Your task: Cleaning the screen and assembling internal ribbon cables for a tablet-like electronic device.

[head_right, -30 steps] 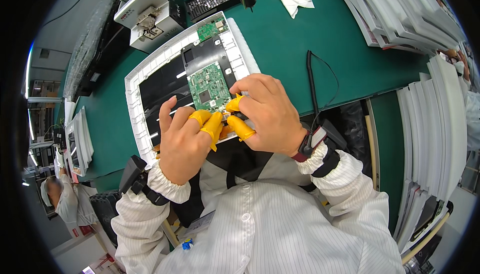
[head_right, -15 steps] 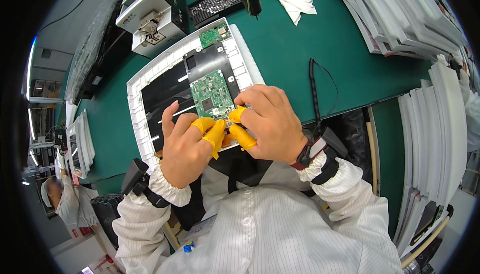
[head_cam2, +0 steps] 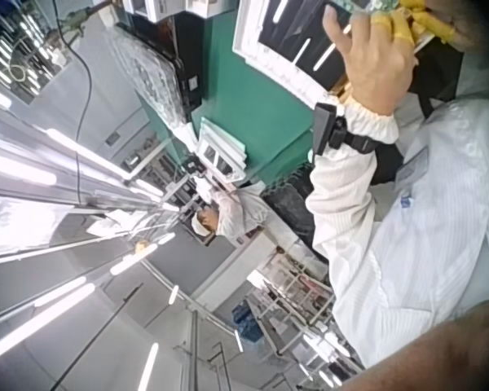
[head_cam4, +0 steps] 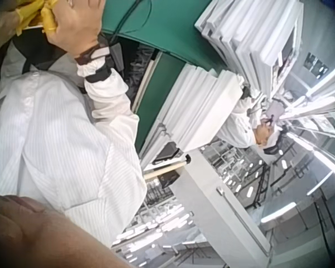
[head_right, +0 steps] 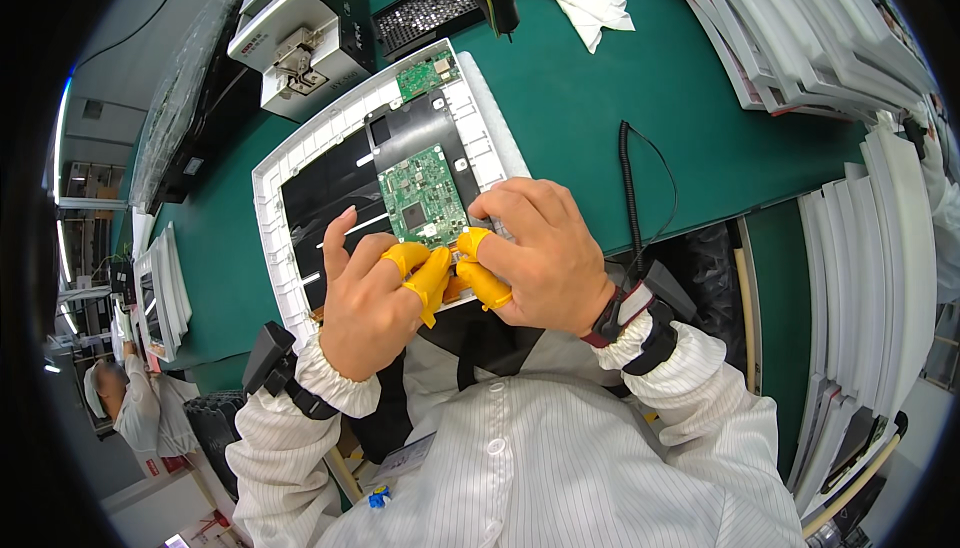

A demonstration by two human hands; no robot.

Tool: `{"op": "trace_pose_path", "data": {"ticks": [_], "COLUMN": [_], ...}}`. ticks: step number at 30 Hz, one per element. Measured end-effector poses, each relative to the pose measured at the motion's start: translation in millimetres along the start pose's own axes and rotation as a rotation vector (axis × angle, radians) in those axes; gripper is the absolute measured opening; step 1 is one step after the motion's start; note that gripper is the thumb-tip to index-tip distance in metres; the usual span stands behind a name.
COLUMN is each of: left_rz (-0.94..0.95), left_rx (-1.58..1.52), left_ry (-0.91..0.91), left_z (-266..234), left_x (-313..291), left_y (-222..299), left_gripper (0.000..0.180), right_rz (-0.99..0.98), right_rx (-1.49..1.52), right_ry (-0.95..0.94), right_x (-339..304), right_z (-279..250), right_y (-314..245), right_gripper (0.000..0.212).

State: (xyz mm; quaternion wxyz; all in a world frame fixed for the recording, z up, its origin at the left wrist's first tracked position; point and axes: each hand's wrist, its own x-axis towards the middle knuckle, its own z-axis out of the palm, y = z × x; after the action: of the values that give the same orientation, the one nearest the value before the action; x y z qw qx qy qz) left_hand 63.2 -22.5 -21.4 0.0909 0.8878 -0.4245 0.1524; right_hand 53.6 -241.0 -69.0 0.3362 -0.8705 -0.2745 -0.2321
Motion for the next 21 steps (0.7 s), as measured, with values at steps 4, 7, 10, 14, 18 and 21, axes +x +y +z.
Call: {"op": "trace_pose_path", "data": {"ticks": [4, 7, 10, 14, 18, 21], "left_rz": [0.012, 0.026, 0.029, 0.020, 0.029, 0.025], "left_rx": [-0.015, -0.018, -0.019, -0.014, -0.011, -0.030], "left_ry": [-0.020, -0.020, -0.009, -0.024, 0.027, 0.016], "left_z": [-1.1, -0.2, 1.5, -1.7, 3.0, 2.7], "left_x": [0.0, -0.6, -1.3, 0.3, -1.0, -0.5], "left_y": [-0.7, -1.6, -1.7, -0.3, -1.2, -1.1], "left_gripper": [0.004, 0.005, 0.005, 0.006, 0.010, 0.010], "right_rz": [-0.005, -0.012, -0.014, -0.023, -0.043, -0.068], "right_rx": [-0.010, -0.007, -0.005, 0.001, 0.003, 0.010], "right_ry": [-0.001, 0.013, 0.030, 0.077, 0.098, 0.082], "right_x": [-0.8, -1.0, -2.2, -5.3, -6.2, -8.9], "right_z": [0.4, 1.2, 2.1, 1.6, 2.3, 1.3], "right_y": [0.9, 0.3, 0.2, 2.3, 3.2, 5.1], "right_gripper": [0.021, 0.021, 0.020, 0.022, 0.023, 0.023]}}
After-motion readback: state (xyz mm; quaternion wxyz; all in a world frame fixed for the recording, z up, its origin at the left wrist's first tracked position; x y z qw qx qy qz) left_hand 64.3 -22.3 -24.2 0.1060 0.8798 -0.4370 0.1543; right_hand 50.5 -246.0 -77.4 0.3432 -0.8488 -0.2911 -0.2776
